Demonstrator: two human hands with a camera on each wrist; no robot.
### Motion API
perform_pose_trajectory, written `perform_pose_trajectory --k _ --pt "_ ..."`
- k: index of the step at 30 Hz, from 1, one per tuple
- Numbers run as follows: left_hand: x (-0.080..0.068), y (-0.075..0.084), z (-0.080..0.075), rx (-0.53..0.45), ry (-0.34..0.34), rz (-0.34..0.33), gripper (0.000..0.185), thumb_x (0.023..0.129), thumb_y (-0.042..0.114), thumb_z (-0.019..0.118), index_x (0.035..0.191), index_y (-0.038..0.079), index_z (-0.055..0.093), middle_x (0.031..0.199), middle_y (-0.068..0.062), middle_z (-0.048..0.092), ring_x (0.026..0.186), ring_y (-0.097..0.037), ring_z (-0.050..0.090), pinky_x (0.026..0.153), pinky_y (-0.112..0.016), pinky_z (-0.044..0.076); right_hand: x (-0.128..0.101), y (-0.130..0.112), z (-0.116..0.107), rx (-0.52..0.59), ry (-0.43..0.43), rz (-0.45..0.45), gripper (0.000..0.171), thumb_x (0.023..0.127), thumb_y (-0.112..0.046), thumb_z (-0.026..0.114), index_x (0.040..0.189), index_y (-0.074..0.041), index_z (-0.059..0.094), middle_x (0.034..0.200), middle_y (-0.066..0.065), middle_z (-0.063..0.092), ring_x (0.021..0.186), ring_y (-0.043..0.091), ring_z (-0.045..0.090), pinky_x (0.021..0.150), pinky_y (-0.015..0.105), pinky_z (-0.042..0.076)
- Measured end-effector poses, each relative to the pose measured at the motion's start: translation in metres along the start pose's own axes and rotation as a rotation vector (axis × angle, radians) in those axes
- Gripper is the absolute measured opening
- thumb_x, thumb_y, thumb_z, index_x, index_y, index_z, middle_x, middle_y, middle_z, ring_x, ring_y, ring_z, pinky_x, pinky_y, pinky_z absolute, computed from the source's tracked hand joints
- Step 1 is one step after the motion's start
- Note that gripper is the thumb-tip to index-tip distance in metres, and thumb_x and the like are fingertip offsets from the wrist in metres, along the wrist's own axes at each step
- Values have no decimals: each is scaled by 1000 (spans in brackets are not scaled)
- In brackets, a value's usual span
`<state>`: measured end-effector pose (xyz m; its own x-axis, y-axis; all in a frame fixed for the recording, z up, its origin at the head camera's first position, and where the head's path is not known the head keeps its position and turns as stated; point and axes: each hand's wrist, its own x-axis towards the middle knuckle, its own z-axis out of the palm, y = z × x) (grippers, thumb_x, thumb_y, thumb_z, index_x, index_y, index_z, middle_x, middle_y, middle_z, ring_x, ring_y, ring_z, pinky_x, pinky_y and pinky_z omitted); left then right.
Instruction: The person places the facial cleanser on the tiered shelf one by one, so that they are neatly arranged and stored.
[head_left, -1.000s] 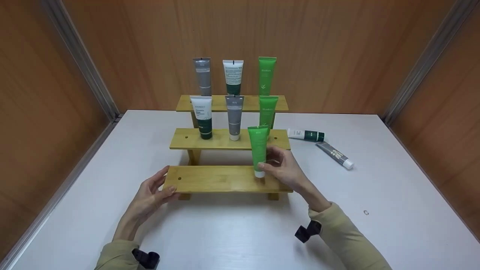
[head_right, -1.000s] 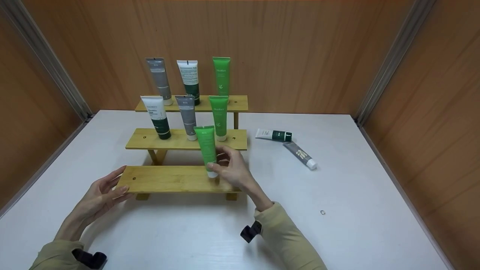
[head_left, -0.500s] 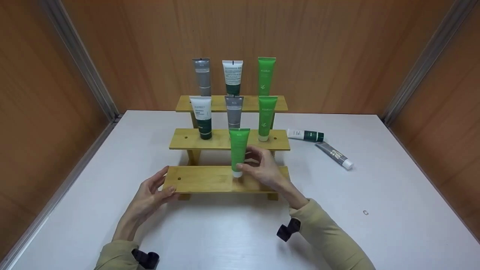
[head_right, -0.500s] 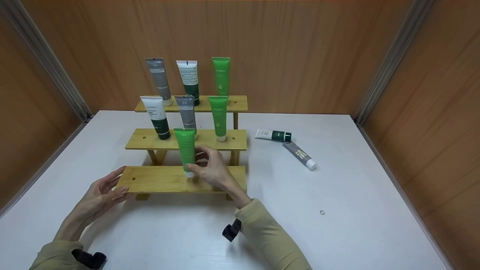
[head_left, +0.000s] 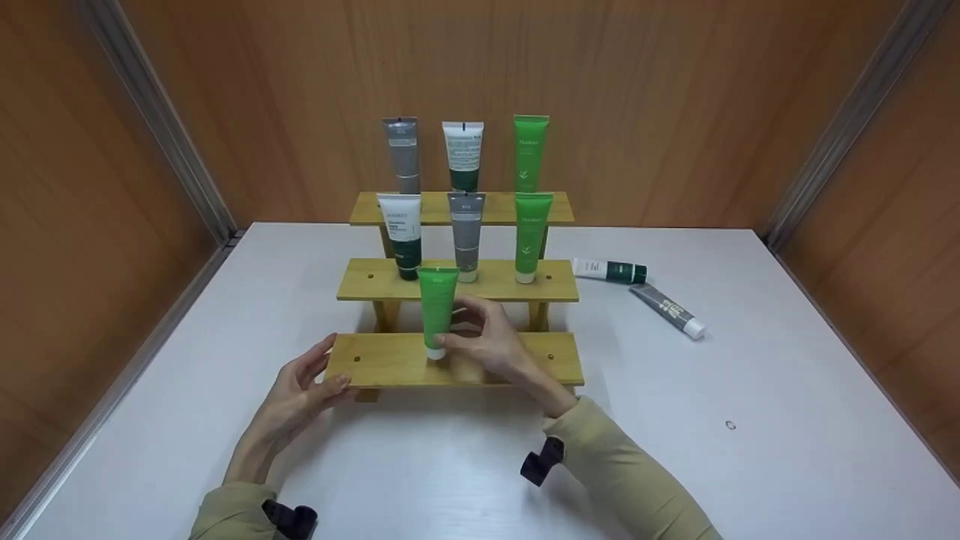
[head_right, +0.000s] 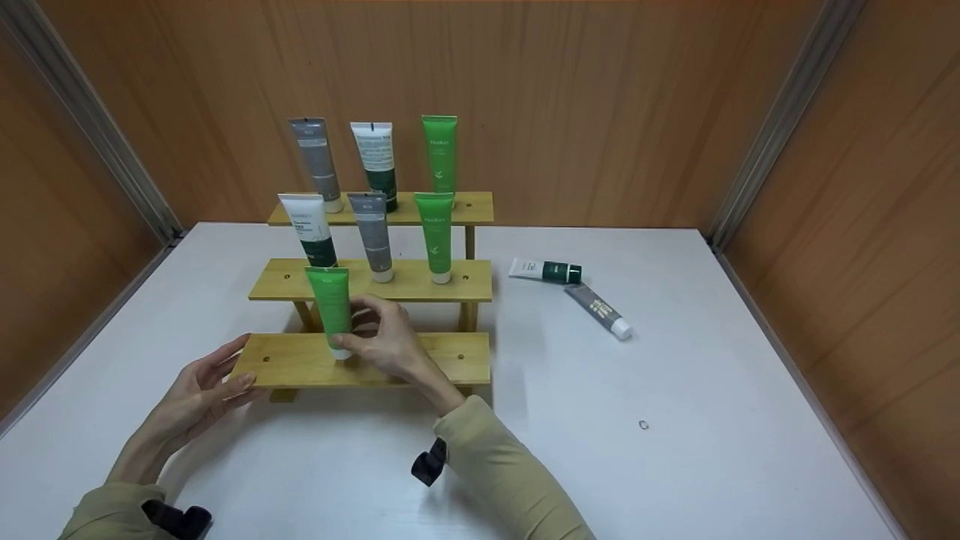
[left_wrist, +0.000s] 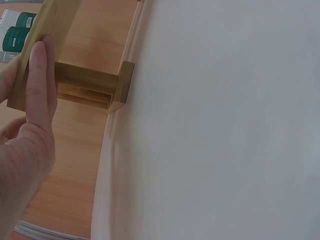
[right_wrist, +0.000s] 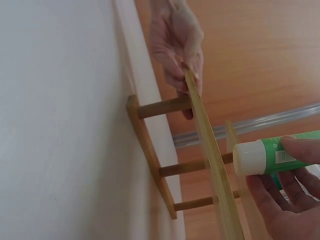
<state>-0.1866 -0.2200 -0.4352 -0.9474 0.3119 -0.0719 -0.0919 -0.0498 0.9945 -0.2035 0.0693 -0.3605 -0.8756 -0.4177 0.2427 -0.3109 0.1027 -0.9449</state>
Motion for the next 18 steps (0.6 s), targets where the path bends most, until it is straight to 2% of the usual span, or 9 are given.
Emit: perform_pose_trajectory --k 12,18 --pt "1 -1 0 18 11 -18 79 83 9 61 144 16 11 142 -10 26 113 -14 52 95 -39 46 10 7 17 33 -42 -60 43 75 -3 68 117 -2 54 113 18 57 103 30 56 94 40 49" --pt "1 -1 0 11 13 -20 79 83 9 61 144 16 11 142 -11 26 114 -16 50 96 -42 45 14 9 25 34 -33 -55 42 73 -3 69 113 -1 56 111 17 59 100 30 58 90 33 51"
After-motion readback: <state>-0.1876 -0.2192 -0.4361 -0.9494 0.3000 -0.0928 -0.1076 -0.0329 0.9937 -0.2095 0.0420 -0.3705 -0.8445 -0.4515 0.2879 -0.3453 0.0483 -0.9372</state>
